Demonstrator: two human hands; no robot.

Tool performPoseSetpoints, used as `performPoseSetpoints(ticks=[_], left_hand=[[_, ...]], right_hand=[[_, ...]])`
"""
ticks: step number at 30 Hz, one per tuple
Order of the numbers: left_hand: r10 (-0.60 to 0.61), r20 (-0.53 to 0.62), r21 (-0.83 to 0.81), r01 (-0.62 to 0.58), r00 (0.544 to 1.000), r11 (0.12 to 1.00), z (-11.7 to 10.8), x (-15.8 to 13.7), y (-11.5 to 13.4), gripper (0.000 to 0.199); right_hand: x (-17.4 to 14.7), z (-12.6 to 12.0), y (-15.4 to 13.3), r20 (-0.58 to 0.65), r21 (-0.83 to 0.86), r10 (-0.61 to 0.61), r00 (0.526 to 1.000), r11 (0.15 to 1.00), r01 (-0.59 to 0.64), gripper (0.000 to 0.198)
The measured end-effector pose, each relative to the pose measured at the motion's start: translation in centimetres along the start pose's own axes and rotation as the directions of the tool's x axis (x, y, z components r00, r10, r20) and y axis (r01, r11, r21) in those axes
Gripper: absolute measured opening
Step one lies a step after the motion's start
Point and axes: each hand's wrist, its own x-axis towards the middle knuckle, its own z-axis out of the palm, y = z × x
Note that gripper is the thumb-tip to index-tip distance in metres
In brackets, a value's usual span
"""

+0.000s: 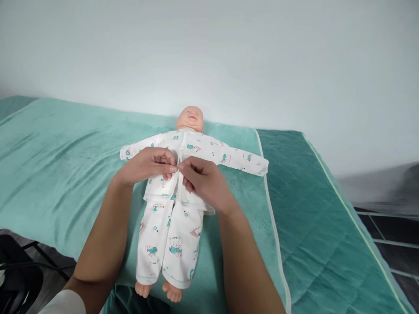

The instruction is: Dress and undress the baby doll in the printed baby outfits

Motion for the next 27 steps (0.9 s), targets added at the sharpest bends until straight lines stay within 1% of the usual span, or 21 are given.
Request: performPoseSetpoints(ticks=[2, 5, 7, 9, 12, 14, 16, 20, 24, 27], left_hand=[[0.019, -0.006, -0.112, -0.02, 1.0, 0.994, 0.4, 0.1, 0.1, 0.022], [0.033, -0.057, -0.186, -0.043, 0.998, 0.982, 0.7, 0.2, 0.2, 0.026], [0.031, -0.086, -0.201, -0.048, 0.996, 0.978, 0.8, 0.2, 0.3, 0.027], [0.021, -0.081, -0.208, -0.037, 0.996, 0.977, 0.9, 0.3, 0.2, 0.026], [0.004, -0.054, -0.211, -0.015, 0.999, 0.977, 0.9, 0.4, 0.2, 0.025], [-0.002, -0.058, -0.214, -0.011, 0.998, 0.977, 0.9, 0.4, 0.2, 0.024], [-0.005, -0.069, -0.218, -0.01, 0.998, 0.976, 0.9, 0.4, 0.2, 0.023], [-0.004, -0.082, -0.218, -0.014, 0.997, 0.976, 0.8, 0.3, 0.2, 0.022], [-0.008, -0.071, -0.213, -0.007, 0.997, 0.977, 0.5, 0.3, 0.0, 0.02], [-0.015, -0.073, -0.216, -0.001, 0.997, 0.976, 0.5, 0.3, -0.1, 0.019]], right_hand=[[0.1, 0.3, 0.2, -0.037, 0.113, -0.006, 0.999, 0.994, 0.01, 0.038], [0.2, 0.5, 0.7, -0.08, 0.19, 0.007, 0.997, 0.982, 0.009, 0.038], [0.3, 0.6, 0.9, -0.086, 0.211, 0.021, 0.996, 0.977, -0.002, 0.037], [0.4, 0.6, 1.1, -0.096, 0.25, 0.027, 0.995, 0.968, -0.002, 0.036], [0.5, 1.0, 1.2, -0.159, 0.365, 0.014, 0.987, 0.93, 0.045, 0.035], [0.5, 1.3, 1.2, -0.189, 0.401, 0.014, 0.982, 0.914, 0.065, 0.035], [0.5, 1.6, 1.2, -0.189, 0.358, 0.022, 0.982, 0.932, 0.048, 0.034], [0.6, 1.8, 1.1, -0.192, 0.218, 0.032, 0.981, 0.976, 0.011, 0.036], [0.5, 1.9, 1.0, -0.211, 0.128, 0.013, 0.977, 0.992, 0.014, 0.039], [0.5, 1.8, 1.1, -0.188, 0.091, -0.008, 0.982, 0.996, 0.026, 0.04]])
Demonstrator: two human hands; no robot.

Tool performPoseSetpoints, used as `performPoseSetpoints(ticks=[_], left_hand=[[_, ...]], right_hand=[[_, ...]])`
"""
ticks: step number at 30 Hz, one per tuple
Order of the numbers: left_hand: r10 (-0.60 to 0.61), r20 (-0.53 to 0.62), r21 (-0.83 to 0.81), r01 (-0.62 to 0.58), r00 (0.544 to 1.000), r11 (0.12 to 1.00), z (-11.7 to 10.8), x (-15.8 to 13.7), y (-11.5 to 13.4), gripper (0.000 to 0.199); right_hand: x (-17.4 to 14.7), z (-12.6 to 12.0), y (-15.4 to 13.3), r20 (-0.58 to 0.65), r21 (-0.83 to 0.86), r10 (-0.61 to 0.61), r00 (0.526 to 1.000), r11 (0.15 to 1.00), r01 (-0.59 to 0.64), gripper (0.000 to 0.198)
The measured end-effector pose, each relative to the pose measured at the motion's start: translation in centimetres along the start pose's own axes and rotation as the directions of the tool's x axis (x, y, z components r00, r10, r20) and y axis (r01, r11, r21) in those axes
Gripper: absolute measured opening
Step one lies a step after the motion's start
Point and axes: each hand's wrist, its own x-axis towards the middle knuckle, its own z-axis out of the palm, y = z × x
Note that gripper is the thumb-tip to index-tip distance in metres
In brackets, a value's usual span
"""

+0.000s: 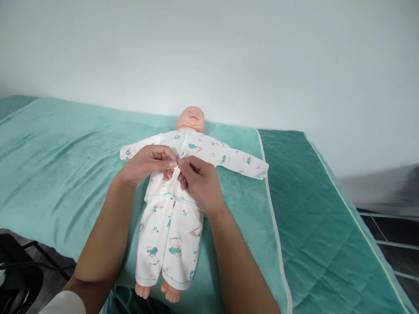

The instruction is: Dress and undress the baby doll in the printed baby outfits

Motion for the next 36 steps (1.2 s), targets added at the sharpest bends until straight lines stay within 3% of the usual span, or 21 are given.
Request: performPoseSetpoints(ticks=[14, 20, 27, 36], left_hand=[[-0.01, 0.008, 0.029, 0.01, 1.0, 1.0, -0.1, 0.2, -0.2, 0.025], [-0.019, 0.067, 0.029, 0.017, 0.998, 0.999, -0.7, 0.0, -0.6, 0.021], [-0.038, 0.042, 0.033, 0.037, 0.998, 0.999, -0.6, 0.1, -0.5, 0.021], [-0.059, 0.051, 0.049, 0.057, 0.997, 0.997, -0.8, 0.0, -0.4, 0.02]], right_hand=[[0.3, -1.1, -0.5, 0.132, 0.014, 0.107, 0.985, 0.994, -0.11, 0.039], [0.5, -1.5, 0.0, 0.214, 0.083, 0.077, 0.974, 0.992, -0.096, 0.028], [0.5, -2.0, -0.1, 0.293, 0.063, 0.094, 0.952, 0.991, -0.117, 0.029], [0.5, -1.7, -0.4, 0.267, -0.021, 0.141, 0.953, 0.99, -0.14, 0.028]])
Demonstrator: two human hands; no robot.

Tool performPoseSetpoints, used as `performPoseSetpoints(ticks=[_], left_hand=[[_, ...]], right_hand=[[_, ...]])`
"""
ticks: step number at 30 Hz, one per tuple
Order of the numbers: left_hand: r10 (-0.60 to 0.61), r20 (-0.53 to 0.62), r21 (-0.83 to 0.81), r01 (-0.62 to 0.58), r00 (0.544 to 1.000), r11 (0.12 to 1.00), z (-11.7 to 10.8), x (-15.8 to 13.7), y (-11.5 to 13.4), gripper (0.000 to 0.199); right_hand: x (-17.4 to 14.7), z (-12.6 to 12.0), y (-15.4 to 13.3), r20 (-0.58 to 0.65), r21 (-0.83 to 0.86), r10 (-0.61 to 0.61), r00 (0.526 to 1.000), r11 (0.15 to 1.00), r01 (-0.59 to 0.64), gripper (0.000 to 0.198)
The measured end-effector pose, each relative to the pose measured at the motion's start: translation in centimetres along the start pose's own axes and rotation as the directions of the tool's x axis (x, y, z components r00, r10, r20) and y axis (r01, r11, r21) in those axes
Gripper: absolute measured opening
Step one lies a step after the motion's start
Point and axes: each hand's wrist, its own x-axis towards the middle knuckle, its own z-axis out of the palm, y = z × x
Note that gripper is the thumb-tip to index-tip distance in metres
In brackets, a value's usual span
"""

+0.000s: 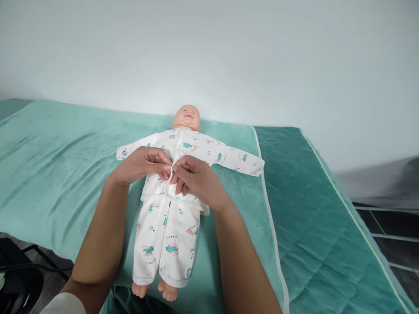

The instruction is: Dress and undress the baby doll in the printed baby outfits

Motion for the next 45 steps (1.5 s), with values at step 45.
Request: performPoseSetpoints(ticks=[45], left_hand=[[-0.038, 0.083, 0.025, 0.036, 0.996, 0.999, 0.27, -0.26, 0.42, 0.019]], right_hand=[[-0.03, 0.29, -0.24, -0.035, -0.009, -0.009, 0.999, 1.0, 0.009, 0.035]])
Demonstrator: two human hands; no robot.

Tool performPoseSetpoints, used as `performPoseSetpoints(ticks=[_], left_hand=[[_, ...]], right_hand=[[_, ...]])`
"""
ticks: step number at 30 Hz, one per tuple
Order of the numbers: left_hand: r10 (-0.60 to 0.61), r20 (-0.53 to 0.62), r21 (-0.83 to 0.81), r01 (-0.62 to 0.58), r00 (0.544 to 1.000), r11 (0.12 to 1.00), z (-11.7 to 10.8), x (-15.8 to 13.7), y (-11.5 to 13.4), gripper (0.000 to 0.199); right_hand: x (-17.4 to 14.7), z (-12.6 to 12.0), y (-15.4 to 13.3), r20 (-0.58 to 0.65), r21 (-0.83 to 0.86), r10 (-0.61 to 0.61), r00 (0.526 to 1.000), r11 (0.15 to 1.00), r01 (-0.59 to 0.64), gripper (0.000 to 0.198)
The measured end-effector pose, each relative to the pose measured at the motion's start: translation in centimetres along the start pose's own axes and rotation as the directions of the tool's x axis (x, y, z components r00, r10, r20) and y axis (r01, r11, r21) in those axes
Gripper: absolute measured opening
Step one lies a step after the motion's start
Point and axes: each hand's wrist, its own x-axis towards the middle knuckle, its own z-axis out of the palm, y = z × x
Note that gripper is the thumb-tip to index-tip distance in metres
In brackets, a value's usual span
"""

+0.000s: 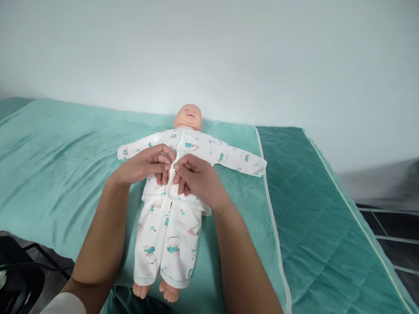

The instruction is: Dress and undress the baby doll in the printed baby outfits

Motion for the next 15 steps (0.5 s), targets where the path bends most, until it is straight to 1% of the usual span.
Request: performPoseSetpoints(ticks=[3, 8, 10, 12, 15], left_hand=[[-0.008, -0.002, 0.02, 0.008, 1.0, 1.0, -0.01, 0.02, -0.03, 0.017], [-0.008, -0.04, 0.034, 0.01, 0.999, 0.999, 0.26, 0.11, 0.1, 0.016], [0.019, -0.056, 0.035, -0.017, 0.998, 0.999, 0.42, 0.16, 0.14, 0.017], [0.061, -0.093, 0.048, -0.057, 0.994, 0.997, 0.6, 0.25, 0.15, 0.018], [0.123, -0.166, 0.074, -0.112, 0.978, 0.991, 0.87, 0.55, 0.03, 0.025]], right_hand=[[0.0, -0.01, -0.04, 0.003, 0.003, -0.004, 1.0, 1.0, 0.004, 0.035], [-0.01, 0.12, -0.05, 0.009, 0.008, -0.008, 1.0, 1.0, 0.008, 0.034], [0.0, 0.09, -0.01, 0.0, 0.024, -0.019, 1.0, 1.0, 0.019, 0.033], [0.04, -0.06, 0.11, -0.018, 0.06, -0.056, 0.998, 0.997, 0.057, 0.032], [0.16, -0.38, 0.42, -0.057, 0.155, -0.096, 0.994, 0.982, 0.104, 0.029]])
